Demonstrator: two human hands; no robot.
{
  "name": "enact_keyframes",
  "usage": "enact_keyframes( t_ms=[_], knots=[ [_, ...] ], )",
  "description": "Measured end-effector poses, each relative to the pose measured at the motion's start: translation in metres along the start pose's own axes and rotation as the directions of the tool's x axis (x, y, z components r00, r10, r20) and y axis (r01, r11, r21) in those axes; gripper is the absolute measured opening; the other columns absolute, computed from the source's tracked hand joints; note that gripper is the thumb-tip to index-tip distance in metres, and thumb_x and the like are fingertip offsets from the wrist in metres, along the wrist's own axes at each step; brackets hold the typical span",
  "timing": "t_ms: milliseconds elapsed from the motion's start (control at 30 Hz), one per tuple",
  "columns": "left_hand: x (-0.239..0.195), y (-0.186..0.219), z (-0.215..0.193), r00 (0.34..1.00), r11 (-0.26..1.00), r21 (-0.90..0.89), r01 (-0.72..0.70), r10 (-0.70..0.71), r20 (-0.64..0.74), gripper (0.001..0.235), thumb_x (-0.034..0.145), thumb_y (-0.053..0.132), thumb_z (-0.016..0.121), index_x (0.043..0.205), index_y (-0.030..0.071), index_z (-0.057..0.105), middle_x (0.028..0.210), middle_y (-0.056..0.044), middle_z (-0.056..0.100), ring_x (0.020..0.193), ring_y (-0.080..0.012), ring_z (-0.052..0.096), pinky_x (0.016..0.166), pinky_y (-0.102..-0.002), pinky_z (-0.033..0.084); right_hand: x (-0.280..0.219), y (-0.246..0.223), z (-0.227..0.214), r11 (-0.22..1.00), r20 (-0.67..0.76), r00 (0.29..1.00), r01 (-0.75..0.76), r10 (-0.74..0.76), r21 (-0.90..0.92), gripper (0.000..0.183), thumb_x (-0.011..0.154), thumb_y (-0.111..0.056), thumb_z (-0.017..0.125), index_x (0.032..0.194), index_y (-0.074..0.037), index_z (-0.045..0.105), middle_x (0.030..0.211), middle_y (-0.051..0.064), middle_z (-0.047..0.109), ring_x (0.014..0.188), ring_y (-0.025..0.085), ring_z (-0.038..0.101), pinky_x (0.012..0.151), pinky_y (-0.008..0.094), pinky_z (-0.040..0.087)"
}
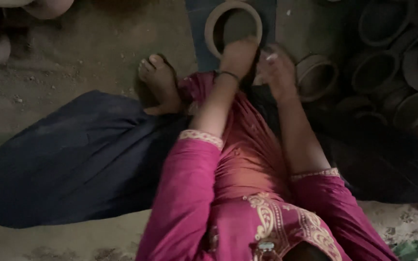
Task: The person picks up a clay pot and uses a small metal tool to scrape and smooth the interior and exterior surfaces. They rotate the pot repeatedly while refining the shape before setting it back down.
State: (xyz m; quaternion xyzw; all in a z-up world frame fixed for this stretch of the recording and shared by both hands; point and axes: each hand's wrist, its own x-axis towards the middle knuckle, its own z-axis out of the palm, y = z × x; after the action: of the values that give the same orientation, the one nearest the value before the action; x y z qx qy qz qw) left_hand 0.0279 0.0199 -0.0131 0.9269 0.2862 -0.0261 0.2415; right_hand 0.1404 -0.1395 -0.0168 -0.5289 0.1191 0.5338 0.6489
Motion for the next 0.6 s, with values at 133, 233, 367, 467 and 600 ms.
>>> enact_keyframes(
  t_ms=[133,233,367,467,600],
  knots=[
    [-0.015,-0.026,-0.042,0.965,0.869,0.44,-0.228,0.143,0.219,0.026,0.091,0.016,0.069,0.114,0.006,0.071,0.112,-0.016,0.071,0.113,-0.0324,0.064,0.102,-0.048,0.048,0.005,-0.026,0.02,0.98,0.081,0.981,0.165,-0.174,0.113,0.08,0.105,-0.045,0.066,0.161,-0.013,0.018,0.165,0.018,0.046,0.153,0.032,0.049,0.128,0.046,0.039],
    [-0.021,-0.024,0.013,0.993,0.879,0.462,-0.122,0.113,0.047,0.033,0.1,0.018,0.066,0.128,0.001,0.067,0.134,-0.023,0.06,0.131,-0.0384,0.053,0.118,-0.05,0.041,0.016,-0.028,0.055,0.974,0.243,0.945,0.226,-0.221,0.006,0.085,0.105,-0.054,0.061,0.168,-0.017,0.018,0.175,0.013,0.027,0.16,0.031,0.034,0.133,0.044,0.032],
    [0.011,0.02,0.017,0.982,0.989,0.045,0.144,-0.137,-0.128,0.051,0.104,0.016,0.063,0.148,-0.006,0.049,0.154,-0.032,0.042,0.143,-0.0456,0.042,0.121,-0.051,0.039,0.024,-0.01,0.07,0.994,0.092,0.99,0.111,-0.111,0.0,0.081,0.103,-0.058,0.055,0.166,-0.018,0.024,0.168,0.011,0.033,0.154,0.032,0.036,0.128,0.049,0.035],
    [0.026,0.042,0.03,0.905,0.885,-0.309,0.347,-0.403,-0.138,0.069,0.1,0.019,0.06,0.156,-0.007,0.03,0.161,-0.034,0.028,0.148,-0.049,0.033,0.122,-0.051,0.035,0.006,-0.01,0.087,0.986,0.267,0.949,0.149,-0.165,0.081,0.076,0.107,-0.058,0.055,0.164,-0.012,0.034,0.167,0.016,0.041,0.154,0.037,0.041,0.131,0.052,0.036],
    [0.024,0.032,0.02,0.923,0.778,-0.516,0.359,-0.38,0.07,0.06,0.107,0.013,0.053,0.157,-0.005,0.026,0.159,-0.034,0.027,0.145,-0.0501,0.034,0.12,-0.05,0.036,0.007,-0.034,0.104,0.99,0.28,0.95,0.144,-0.138,0.002,0.068,0.108,-0.054,0.054,0.162,-0.015,0.039,0.165,0.01,0.043,0.152,0.031,0.044,0.131,0.047,0.036]
  ],
)
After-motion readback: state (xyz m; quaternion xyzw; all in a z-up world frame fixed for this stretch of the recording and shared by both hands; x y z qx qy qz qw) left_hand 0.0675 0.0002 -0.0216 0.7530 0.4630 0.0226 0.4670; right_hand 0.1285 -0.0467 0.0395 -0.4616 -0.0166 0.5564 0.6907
